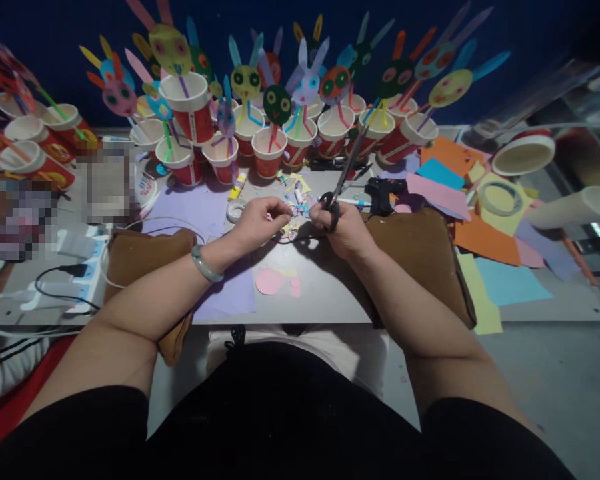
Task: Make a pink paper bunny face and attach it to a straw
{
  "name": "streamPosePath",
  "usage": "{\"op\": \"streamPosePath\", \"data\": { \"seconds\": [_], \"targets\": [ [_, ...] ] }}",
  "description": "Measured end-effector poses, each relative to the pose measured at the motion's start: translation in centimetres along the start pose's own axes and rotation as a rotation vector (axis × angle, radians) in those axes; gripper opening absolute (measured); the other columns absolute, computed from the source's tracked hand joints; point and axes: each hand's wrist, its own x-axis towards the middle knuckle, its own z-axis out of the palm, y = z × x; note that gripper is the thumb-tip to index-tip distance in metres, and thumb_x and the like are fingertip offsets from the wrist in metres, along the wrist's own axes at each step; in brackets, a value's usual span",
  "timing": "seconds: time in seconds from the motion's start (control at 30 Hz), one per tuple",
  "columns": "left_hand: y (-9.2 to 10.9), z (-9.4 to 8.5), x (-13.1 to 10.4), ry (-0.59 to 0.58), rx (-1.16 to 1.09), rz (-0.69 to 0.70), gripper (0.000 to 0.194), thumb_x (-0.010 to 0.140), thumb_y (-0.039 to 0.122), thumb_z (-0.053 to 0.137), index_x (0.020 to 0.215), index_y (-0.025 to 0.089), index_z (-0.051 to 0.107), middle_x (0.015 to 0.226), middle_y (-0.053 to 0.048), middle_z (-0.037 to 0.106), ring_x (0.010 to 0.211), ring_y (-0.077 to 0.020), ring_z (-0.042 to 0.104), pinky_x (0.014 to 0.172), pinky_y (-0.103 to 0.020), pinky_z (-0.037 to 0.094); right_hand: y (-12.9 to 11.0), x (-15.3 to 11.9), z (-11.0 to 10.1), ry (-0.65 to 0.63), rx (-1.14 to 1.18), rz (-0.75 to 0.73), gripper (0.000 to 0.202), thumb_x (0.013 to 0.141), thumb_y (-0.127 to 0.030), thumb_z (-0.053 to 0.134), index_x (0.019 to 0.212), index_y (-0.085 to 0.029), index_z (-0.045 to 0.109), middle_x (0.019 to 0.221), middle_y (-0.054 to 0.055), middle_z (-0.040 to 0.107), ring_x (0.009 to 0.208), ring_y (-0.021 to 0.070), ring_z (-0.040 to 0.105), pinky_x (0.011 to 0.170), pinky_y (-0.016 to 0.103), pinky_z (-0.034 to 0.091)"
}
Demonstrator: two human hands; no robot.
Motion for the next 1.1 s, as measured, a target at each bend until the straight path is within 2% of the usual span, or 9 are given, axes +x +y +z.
{"op": "streamPosePath", "data": {
  "seconds": [0.07,0.17,0.3,0.47,0.6,0.73,0.87,1.1],
  "targets": [
    [-0.2,-0.1,0.1,-0.015,0.054,0.014,0.013,0.081,0.023,0.064,0.086,0.017,0.073,0.083,-0.003,0.074,0.075,-0.0142,0.065,0.070,-0.027,0.051,-0.2,-0.1,0.0,0.026,-0.049,-0.037,0.030,0.059,-0.041,0.083,0.064,-0.020,0.061,0.063,-0.003,0.053,0.060,0.0102,0.043,0.058,0.027,0.036],
    [-0.6,-0.2,0.2,-0.040,0.292,0.048,0.011,0.079,0.019,0.066,0.086,0.018,0.073,0.087,-0.003,0.074,0.078,-0.0166,0.064,0.077,-0.032,0.051,-0.4,-0.1,-0.2,0.042,-0.138,-0.106,0.030,0.059,-0.042,0.084,0.066,-0.020,0.064,0.068,-0.002,0.060,0.064,0.0116,0.050,0.063,0.028,0.043],
    [-0.6,-0.3,0.1,-0.094,0.634,0.097,0.015,0.078,0.018,0.071,0.092,0.020,0.074,0.094,-0.006,0.073,0.094,-0.0241,0.063,0.091,-0.042,0.047,-0.5,0.5,-0.8,0.046,-0.256,-0.126,0.029,0.058,-0.042,0.081,0.061,-0.020,0.063,0.064,-0.001,0.060,0.063,0.0119,0.048,0.060,0.027,0.040],
    [-0.2,0.0,0.0,-0.166,0.772,0.078,0.018,0.085,0.028,0.069,0.101,0.022,0.075,0.111,-0.010,0.070,0.113,-0.0313,0.059,0.097,-0.048,0.043,-0.3,1.2,-1.3,0.031,-0.343,-0.080,0.022,0.059,-0.032,0.077,0.058,-0.018,0.061,0.062,-0.001,0.058,0.061,0.0110,0.047,0.058,0.027,0.039],
    [-0.3,0.0,0.3,-0.154,0.762,0.080,0.010,0.085,0.020,0.065,0.087,0.021,0.074,0.107,-0.009,0.071,0.110,-0.0290,0.060,0.096,-0.046,0.043,-0.2,1.3,-1.5,0.007,-0.360,-0.059,0.020,0.061,-0.028,0.075,0.057,-0.019,0.058,0.058,-0.002,0.056,0.058,0.0107,0.046,0.056,0.026,0.037],
    [-0.5,-1.0,1.0,-0.086,0.595,0.081,0.007,0.081,0.020,0.065,0.081,0.020,0.073,0.092,-0.006,0.074,0.094,-0.0225,0.064,0.089,-0.039,0.047,-0.1,1.4,-1.7,-0.015,-0.373,-0.047,0.020,0.062,-0.027,0.075,0.058,-0.019,0.057,0.057,-0.002,0.054,0.057,0.0110,0.046,0.056,0.027,0.036],
    [-0.3,-2.2,1.6,-0.037,0.440,0.036,0.009,0.080,0.022,0.062,0.079,0.019,0.071,0.087,-0.004,0.075,0.084,-0.0181,0.065,0.078,-0.032,0.049,-0.2,1.4,-1.7,-0.032,-0.407,-0.044,0.019,0.064,-0.026,0.075,0.058,-0.018,0.059,0.056,-0.003,0.052,0.058,0.0103,0.043,0.057,0.027,0.035],
    [0.0,-2.5,1.6,0.068,0.438,0.007,0.009,0.080,0.022,0.061,0.079,0.019,0.069,0.086,-0.003,0.075,0.084,-0.0179,0.066,0.081,-0.032,0.049,-0.2,1.3,-1.8,-0.064,-0.419,-0.058,0.022,0.065,-0.028,0.075,0.056,-0.018,0.058,0.053,-0.004,0.048,0.057,0.0098,0.041,0.057,0.027,0.034]
  ]
}}
